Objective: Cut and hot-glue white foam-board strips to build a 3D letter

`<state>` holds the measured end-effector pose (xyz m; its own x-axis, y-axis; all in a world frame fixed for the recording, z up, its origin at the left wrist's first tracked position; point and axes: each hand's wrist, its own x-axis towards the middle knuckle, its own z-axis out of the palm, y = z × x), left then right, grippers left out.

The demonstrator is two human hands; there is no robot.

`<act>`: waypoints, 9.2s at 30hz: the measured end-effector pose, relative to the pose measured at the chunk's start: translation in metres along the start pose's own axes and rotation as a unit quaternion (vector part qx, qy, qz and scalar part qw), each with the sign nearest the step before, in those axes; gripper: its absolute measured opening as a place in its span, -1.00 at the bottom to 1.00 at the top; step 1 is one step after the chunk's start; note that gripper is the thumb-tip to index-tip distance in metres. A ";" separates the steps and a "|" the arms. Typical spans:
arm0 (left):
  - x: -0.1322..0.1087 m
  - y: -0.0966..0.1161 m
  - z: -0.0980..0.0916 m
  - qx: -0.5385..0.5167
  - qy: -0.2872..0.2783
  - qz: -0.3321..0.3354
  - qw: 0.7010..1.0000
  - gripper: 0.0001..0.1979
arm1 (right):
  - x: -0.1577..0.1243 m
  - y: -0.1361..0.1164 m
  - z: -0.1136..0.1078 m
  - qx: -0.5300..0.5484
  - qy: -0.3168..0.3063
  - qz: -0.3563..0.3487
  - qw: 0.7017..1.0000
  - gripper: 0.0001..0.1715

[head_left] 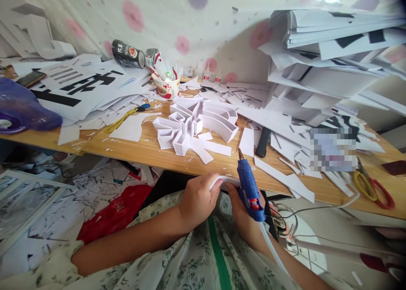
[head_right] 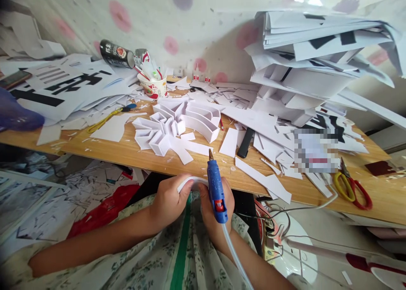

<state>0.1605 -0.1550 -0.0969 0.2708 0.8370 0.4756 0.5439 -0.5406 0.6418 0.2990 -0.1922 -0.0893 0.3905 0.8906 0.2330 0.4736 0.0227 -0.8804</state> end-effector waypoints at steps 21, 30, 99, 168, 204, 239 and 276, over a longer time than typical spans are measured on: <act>0.003 -0.005 -0.008 -0.005 -0.031 0.082 0.996 -0.78 | 0.008 0.002 -0.007 0.097 -0.051 0.008 0.994 -0.79; -0.005 0.002 -0.005 0.028 -0.030 0.107 0.993 -0.73 | 0.010 -0.012 -0.010 0.087 -0.029 0.033 0.995 -0.78; -0.007 -0.016 -0.032 -0.652 -0.026 -0.453 0.607 -0.63 | 0.010 -0.008 -0.021 0.189 -0.202 0.132 0.952 -0.66; -0.038 0.016 -0.008 -0.690 -0.212 -0.326 0.610 -0.62 | 0.004 -0.023 -0.023 0.495 -0.166 0.237 0.819 -0.68; -0.027 -0.014 -0.012 -0.713 -0.101 -0.399 0.567 -0.68 | 0.008 -0.023 -0.051 -0.032 -0.182 -0.088 0.979 -0.69; -0.022 -0.019 -0.017 -0.700 -0.071 -0.425 0.570 -0.63 | 0.004 -0.014 -0.050 -0.010 -0.204 -0.138 0.969 -0.78; -0.019 -0.028 -0.020 -0.694 -0.030 -0.416 0.587 -0.75 | 0.000 -0.005 -0.048 -0.087 -0.202 -0.210 0.952 -0.77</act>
<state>0.1240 -0.1574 -0.1114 0.4199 0.8396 -0.3446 -0.6526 0.5432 0.5283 0.3343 -0.2137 -0.0648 -0.1825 0.9224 0.3405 0.6589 0.3718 -0.6539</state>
